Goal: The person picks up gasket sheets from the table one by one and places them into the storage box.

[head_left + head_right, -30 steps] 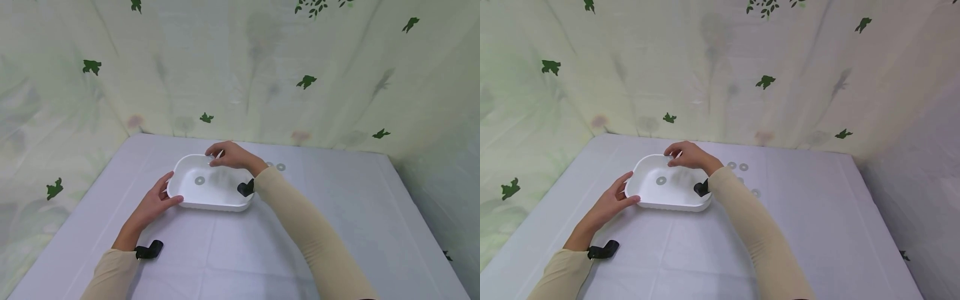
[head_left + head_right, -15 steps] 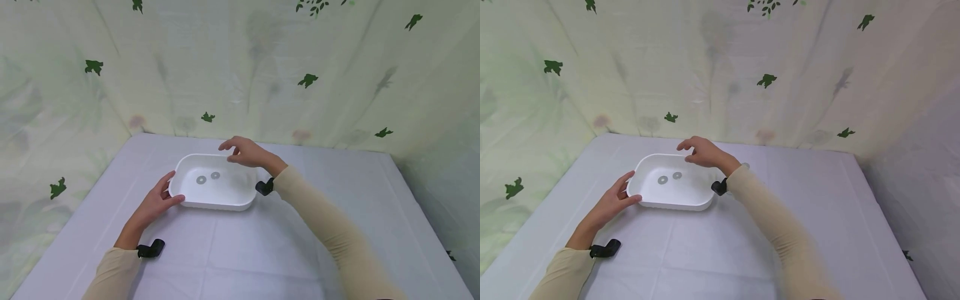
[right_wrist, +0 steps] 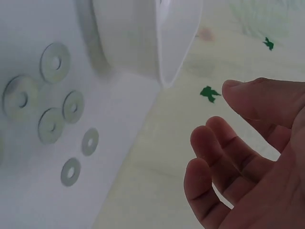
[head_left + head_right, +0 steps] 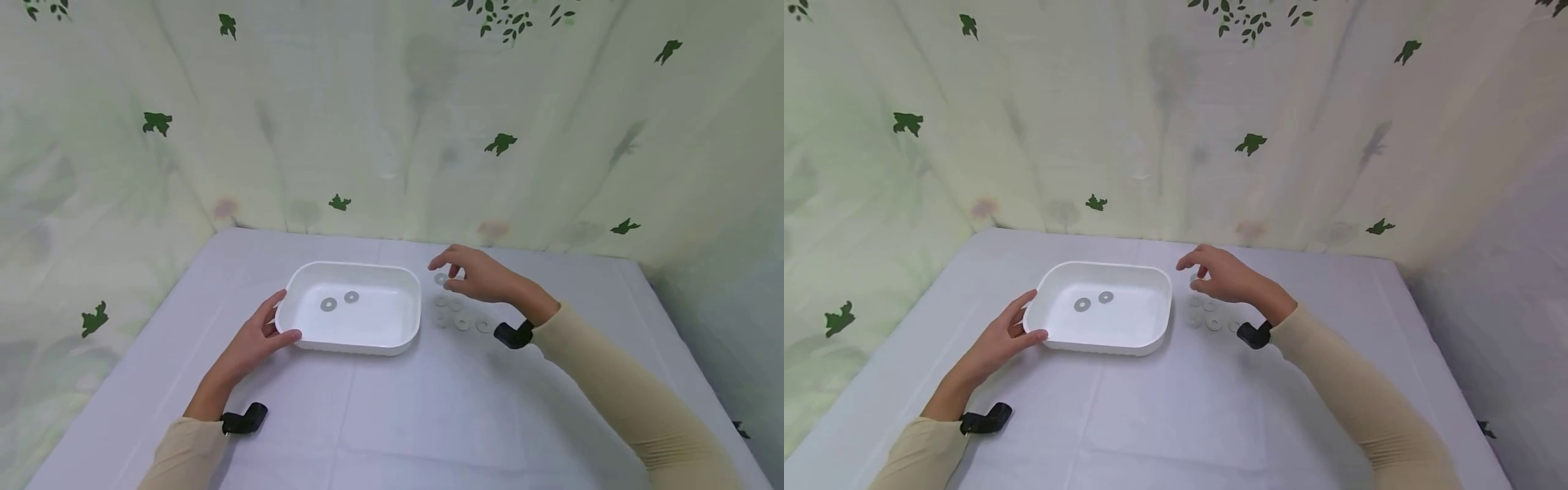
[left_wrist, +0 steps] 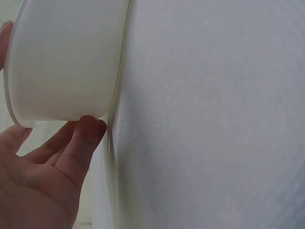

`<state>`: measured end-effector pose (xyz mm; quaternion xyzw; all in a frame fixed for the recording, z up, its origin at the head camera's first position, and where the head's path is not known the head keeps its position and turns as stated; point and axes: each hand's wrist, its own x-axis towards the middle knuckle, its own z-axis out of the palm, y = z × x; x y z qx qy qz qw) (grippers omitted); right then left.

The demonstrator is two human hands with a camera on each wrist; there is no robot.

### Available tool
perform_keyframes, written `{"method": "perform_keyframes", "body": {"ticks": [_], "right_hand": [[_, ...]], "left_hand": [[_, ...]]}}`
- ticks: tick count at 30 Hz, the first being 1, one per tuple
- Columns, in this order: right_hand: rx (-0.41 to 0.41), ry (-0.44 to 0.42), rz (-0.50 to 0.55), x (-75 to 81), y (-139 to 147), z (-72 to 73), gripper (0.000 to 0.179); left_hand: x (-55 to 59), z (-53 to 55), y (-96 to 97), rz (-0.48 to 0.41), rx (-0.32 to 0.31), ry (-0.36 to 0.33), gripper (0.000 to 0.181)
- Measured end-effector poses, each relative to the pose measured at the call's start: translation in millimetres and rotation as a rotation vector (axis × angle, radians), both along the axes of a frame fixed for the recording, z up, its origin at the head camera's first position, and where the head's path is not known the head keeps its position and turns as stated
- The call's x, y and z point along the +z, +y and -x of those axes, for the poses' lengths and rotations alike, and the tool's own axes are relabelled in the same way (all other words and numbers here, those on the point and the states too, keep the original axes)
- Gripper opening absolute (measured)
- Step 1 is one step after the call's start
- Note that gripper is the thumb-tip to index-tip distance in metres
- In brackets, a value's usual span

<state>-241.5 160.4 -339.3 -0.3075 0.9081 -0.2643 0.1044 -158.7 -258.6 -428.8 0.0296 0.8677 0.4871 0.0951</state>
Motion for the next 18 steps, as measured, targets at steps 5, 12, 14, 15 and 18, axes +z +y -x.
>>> {"method": "perform_keyframes", "body": {"ticks": [5,12,14,15,18], "right_hand": [[-0.013,-0.003,-0.012,-14.2,34,-8.0,0.035],[-0.04,-0.037,-0.017,-42.0,65,-17.0,0.035],[-0.055,-0.048,-0.036,-50.5,69,-19.1,0.035],[-0.058,-0.051,-0.047,-54.7,70,-20.0,0.034],[-0.08,-0.067,-0.081,-67.2,73,-22.2,0.034]], "left_hand": [[0.4,-0.2,0.4,0.003,0.005,-0.002,0.099],[2.3,-0.6,0.4,0.006,0.001,-0.003,0.098],[2.4,-0.8,0.2,0.007,0.0,-0.003,0.098],[2.1,-1.0,0.1,0.01,0.001,-0.004,0.098],[1.8,-0.8,0.4,0.014,-0.007,-0.004,0.098]]}}
